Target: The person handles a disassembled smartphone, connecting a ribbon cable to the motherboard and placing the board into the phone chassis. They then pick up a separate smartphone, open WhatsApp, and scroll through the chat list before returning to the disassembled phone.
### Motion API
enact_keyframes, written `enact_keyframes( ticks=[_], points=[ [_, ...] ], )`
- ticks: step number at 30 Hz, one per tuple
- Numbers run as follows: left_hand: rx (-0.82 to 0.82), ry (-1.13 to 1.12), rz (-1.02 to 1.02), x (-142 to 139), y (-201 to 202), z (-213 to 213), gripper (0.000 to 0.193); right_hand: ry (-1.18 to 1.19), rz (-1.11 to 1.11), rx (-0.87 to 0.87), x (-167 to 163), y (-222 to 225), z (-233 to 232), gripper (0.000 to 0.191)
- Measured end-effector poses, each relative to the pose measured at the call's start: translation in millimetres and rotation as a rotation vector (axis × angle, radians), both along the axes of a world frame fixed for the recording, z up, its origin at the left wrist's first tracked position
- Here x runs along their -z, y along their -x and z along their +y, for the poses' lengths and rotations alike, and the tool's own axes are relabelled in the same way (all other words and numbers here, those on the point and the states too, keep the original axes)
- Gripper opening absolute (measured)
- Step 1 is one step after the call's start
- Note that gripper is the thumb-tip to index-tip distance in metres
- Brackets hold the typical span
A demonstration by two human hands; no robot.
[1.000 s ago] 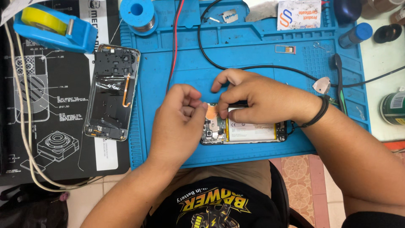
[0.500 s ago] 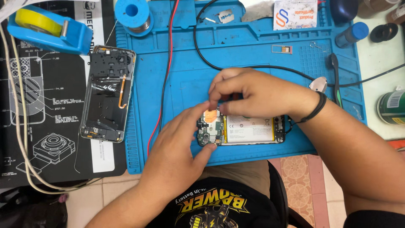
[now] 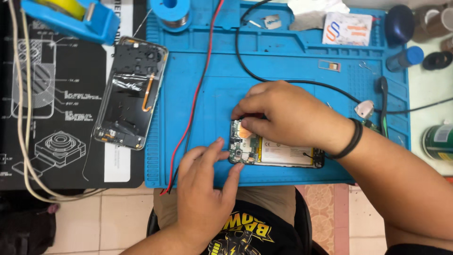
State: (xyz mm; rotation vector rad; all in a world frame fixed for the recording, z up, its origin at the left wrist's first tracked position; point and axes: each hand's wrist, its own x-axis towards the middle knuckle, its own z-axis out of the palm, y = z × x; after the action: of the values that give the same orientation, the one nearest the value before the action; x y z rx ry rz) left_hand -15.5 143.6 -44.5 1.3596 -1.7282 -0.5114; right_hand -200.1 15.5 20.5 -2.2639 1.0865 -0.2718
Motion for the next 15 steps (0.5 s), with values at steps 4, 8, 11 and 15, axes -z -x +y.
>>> enact_keyframes(
  ticks=[4,8,11,15],
  points=[
    [-0.006,0.033,0.020,1.4,1.1,0.8,0.048,-0.042,0.038,0.006,-4.5,-4.1,-1.6,0.020],
    [0.009,0.065,0.011,0.1,0.2,-1.1,0.046,-0.067,-0.012,0.002,-0.9,-4.8,-4.0,0.021],
    [0.018,0.068,-0.004,0.0,-0.5,-2.0,0.046,-0.078,-0.032,-0.022,3.5,-5.4,-6.8,0.020],
    [0.023,0.077,0.017,0.7,-1.2,-4.1,0.046,-0.147,-0.094,-0.061,5.9,-4.5,-10.8,0.018]
  ],
)
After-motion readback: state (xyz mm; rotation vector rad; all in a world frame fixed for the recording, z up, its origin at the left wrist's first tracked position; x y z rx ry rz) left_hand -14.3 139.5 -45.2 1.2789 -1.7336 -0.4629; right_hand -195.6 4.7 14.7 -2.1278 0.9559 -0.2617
